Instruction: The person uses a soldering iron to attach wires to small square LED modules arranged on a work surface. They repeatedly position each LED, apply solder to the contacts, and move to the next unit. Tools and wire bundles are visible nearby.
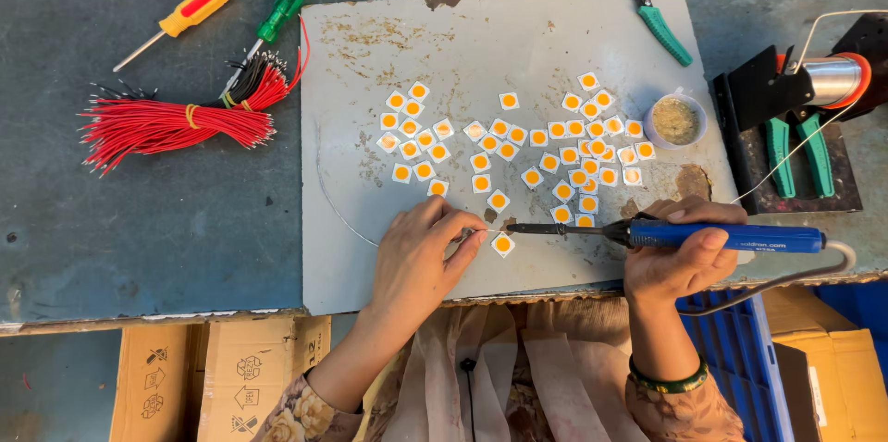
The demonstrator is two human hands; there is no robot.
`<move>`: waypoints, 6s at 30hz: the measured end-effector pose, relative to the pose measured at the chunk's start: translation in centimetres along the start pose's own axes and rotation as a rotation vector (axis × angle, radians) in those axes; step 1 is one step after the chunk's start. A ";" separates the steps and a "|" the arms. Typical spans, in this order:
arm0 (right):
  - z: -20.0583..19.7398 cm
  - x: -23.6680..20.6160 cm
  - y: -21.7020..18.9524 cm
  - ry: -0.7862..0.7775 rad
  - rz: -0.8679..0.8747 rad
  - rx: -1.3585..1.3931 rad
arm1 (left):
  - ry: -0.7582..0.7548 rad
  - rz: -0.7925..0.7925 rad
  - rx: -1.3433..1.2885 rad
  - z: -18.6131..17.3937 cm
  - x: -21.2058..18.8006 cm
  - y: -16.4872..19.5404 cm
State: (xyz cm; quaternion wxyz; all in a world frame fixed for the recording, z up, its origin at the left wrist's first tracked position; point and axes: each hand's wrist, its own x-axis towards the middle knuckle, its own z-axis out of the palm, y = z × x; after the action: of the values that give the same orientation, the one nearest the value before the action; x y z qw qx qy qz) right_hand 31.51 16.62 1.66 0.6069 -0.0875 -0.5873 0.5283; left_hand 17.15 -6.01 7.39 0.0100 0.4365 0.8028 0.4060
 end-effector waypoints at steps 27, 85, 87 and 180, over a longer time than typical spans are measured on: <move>1.1 0.4 0.7 -0.144 -0.057 -0.084 | -0.014 0.055 0.051 0.5 0.6 -2.1; 1.0 -3.0 -4.3 -0.221 -0.206 -0.258 | 0.002 0.125 0.046 -0.7 -2.4 -2.1; 1.5 -2.3 -5.2 -0.321 -0.252 -0.311 | 0.009 0.129 0.050 -0.6 -2.4 -2.1; 2.6 0.4 -3.7 -0.308 -0.094 -0.373 | 0.074 -0.025 0.002 0.3 0.9 -2.1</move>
State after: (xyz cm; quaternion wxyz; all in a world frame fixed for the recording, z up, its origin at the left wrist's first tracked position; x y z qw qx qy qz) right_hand 31.29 13.98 5.36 0.5075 -0.0889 -0.7636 0.3891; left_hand 15.21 -5.77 6.13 -0.0147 0.4111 0.8084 0.4210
